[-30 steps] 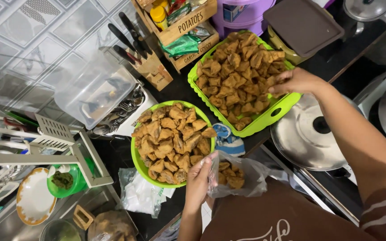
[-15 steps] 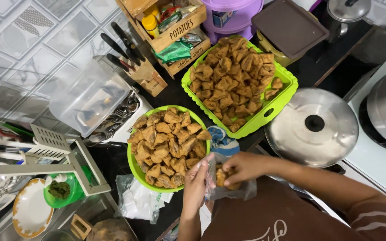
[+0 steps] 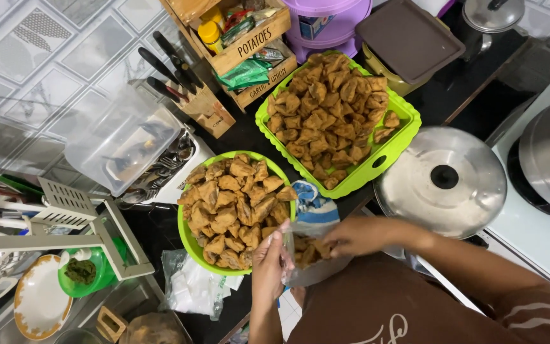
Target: The person picks up cooked food items from large bowls and places them into small plastic bags.
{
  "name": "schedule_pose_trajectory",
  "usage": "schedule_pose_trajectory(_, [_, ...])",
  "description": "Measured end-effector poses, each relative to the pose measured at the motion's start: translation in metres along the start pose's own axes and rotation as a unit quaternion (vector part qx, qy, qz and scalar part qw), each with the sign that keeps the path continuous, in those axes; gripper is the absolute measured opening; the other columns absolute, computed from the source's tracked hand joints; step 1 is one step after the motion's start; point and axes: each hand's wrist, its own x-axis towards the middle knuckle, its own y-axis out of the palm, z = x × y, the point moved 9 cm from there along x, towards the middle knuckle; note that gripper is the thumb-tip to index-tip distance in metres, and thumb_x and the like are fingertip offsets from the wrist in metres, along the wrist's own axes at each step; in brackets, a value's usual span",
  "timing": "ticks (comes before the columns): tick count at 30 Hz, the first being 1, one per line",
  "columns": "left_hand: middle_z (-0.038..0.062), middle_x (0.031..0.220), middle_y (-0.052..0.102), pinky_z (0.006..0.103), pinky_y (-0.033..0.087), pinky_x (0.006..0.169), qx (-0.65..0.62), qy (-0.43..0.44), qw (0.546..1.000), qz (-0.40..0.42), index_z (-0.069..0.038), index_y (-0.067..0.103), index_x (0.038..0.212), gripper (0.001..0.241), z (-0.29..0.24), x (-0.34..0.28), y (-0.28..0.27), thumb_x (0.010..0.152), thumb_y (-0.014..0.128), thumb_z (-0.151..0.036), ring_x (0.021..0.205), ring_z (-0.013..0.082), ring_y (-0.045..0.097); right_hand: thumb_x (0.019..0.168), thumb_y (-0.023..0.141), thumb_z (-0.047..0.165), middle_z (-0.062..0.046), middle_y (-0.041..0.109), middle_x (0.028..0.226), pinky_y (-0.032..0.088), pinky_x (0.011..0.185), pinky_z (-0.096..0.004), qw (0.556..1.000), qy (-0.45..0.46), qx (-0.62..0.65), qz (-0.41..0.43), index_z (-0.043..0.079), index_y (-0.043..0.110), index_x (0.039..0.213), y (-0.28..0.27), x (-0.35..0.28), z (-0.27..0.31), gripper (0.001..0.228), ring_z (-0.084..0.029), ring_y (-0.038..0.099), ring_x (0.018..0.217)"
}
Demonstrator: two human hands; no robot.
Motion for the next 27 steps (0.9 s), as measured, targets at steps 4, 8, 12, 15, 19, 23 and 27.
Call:
schedule_pose_trajectory(4, [0.001,0.045,0.052,0.0237,0.029,0.030,-0.001,0.002,1.000,-0.026,-0.005,0.069,0.138,0.049,-0.006,-0.004,0.000,0.102,0.053,-0.035,0.029,0.0082,0.035,0.099,0.045,0.049,-0.004,0.080,0.114,0.070,0.076,-0.024,0.959,-0.170,0.111,-0.197,0.020,0.065,0.130,-0.070,-0.025,-0.015,0.046,-0.016,0.081,0.090])
schedule_pose_trajectory(8, [0.003,0.046,0.053,0.0241,0.030,0.033,0.042,0.030,0.998,-0.039,-0.003,0.068,0.138,0.051,-0.014,-0.007,0.002,0.101,0.053,-0.036,0.031,0.0083,0.036,0.098,0.058,0.024,-0.014,0.054,0.146,0.049,0.103,-0.050,0.928,0.078,-0.047,-0.362,0.022,0.056,0.142,-0.125,-0.008,-0.113,0.045,-0.035,0.058,0.129])
schedule_pose_trajectory(12, [0.001,0.046,0.050,0.0227,0.032,0.034,0.027,0.031,0.999,-0.033,-0.003,0.067,0.139,0.052,-0.014,-0.006,0.005,0.102,0.052,-0.037,0.032,0.0072,0.037,0.087,0.075,0.026,-0.023,0.053,0.139,0.052,0.100,-0.054,0.909,0.147,-0.200,-0.336,0.018,0.052,0.147,-0.134,0.053,-0.185,0.064,-0.041,0.049,0.134])
schedule_pose_trajectory(15, [0.001,0.044,0.051,0.0228,0.031,0.033,0.030,0.045,0.998,-0.035,-0.001,0.070,0.135,0.052,-0.015,-0.005,0.006,0.102,0.052,-0.037,0.030,0.0072,0.037,0.086,0.074,0.024,-0.026,0.047,0.138,0.056,0.078,-0.054,0.890,0.163,-0.253,-0.342,0.017,0.032,0.151,-0.139,0.079,-0.200,0.078,-0.043,0.045,0.130])
schedule_pose_trajectory(19, [0.009,0.048,0.060,0.0242,0.030,0.032,0.025,0.062,0.997,-0.040,0.006,0.079,0.097,0.049,-0.014,-0.003,0.005,0.102,0.056,-0.037,0.029,0.0095,0.037,0.091,0.069,0.025,-0.025,0.040,0.149,0.056,0.086,-0.055,0.897,0.175,-0.299,-0.275,0.021,0.032,0.150,-0.142,0.094,-0.211,0.070,-0.047,0.035,0.142])
schedule_pose_trajectory(23, [0.003,0.047,0.054,0.0233,0.029,0.030,0.025,0.029,0.998,-0.048,0.001,0.071,0.134,0.051,-0.018,-0.002,0.008,0.102,0.053,-0.034,0.029,0.0082,0.037,0.098,0.052,0.005,-0.024,0.036,0.151,0.052,0.094,-0.056,0.910,0.161,-0.309,-0.226,0.021,0.028,0.158,-0.139,0.094,-0.203,0.066,-0.048,0.037,0.138])
schedule_pose_trajectory(27, [0.004,0.045,0.053,0.0228,0.029,0.032,0.039,0.039,0.997,-0.050,0.001,0.075,0.127,0.049,-0.019,-0.004,0.009,0.101,0.054,-0.035,0.031,0.0089,0.037,0.092,0.052,0.003,-0.007,0.062,0.072,0.044,0.049,-0.040,0.895,0.186,-0.327,-0.238,0.019,0.036,0.154,-0.141,0.098,-0.205,0.066,-0.027,0.061,0.061])
